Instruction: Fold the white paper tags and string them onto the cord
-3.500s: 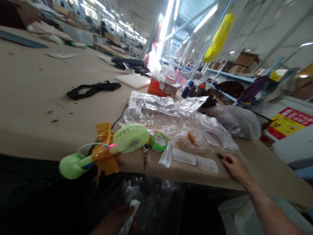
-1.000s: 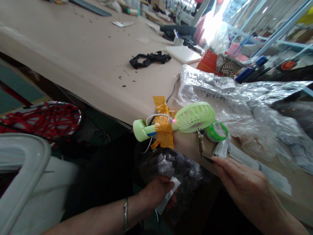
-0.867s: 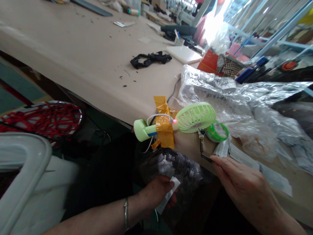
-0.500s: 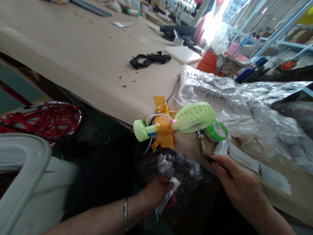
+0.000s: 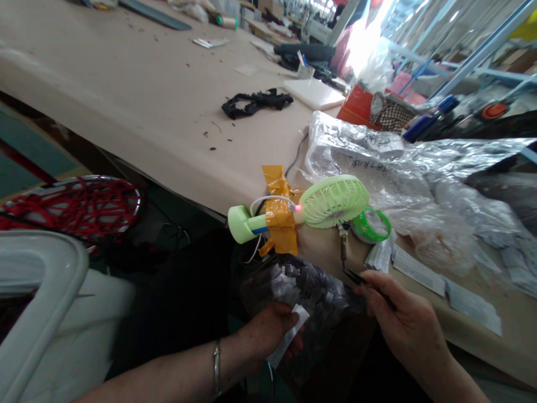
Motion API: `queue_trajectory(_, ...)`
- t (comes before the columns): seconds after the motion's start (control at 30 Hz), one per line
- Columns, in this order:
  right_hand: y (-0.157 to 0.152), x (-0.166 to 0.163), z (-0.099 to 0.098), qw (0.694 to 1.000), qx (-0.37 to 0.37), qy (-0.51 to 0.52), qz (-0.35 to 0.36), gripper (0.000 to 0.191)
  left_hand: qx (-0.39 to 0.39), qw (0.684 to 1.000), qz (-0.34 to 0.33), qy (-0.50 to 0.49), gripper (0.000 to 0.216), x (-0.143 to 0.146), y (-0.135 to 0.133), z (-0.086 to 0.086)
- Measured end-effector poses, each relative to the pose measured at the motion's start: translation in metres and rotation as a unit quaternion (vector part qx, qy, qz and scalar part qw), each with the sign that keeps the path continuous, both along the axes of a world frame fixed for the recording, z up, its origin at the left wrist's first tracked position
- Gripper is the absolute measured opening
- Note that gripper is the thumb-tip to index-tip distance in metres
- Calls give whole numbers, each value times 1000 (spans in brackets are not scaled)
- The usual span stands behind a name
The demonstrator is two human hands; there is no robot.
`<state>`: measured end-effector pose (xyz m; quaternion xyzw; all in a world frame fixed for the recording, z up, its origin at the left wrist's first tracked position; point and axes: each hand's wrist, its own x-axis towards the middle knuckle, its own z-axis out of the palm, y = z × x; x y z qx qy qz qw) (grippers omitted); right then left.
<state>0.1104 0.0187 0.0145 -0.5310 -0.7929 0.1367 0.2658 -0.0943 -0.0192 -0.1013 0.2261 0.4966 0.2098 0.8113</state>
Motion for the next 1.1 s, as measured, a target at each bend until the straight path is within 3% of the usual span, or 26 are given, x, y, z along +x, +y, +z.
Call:
queue_trajectory(0.23, 0, -1, -16, 990, -69, 118, -41, 17, -1, 1000, 6, -7, 44, -1, -1, -1)
queue_trajectory(0.4, -7, -7, -34, 958, -113, 258, -46, 17, -1, 1000, 13, -10, 47, -1, -1, -3)
queue_trajectory(0.63, -4, -20, -42, 909, -158, 378, -72, 15, 0, 1000, 9, -20, 48, -1, -2, 0)
queue_trajectory(0.93, -1, -39, -66, 879, -124, 449, -102, 10, -2, 1000, 3, -11, 40, -2, 0, 3)
queue_trajectory(1.1, -4, -48, -72, 869, -67, 472, -133, 10, -5, 1000, 3, -13, 34, -1, 0, 2)
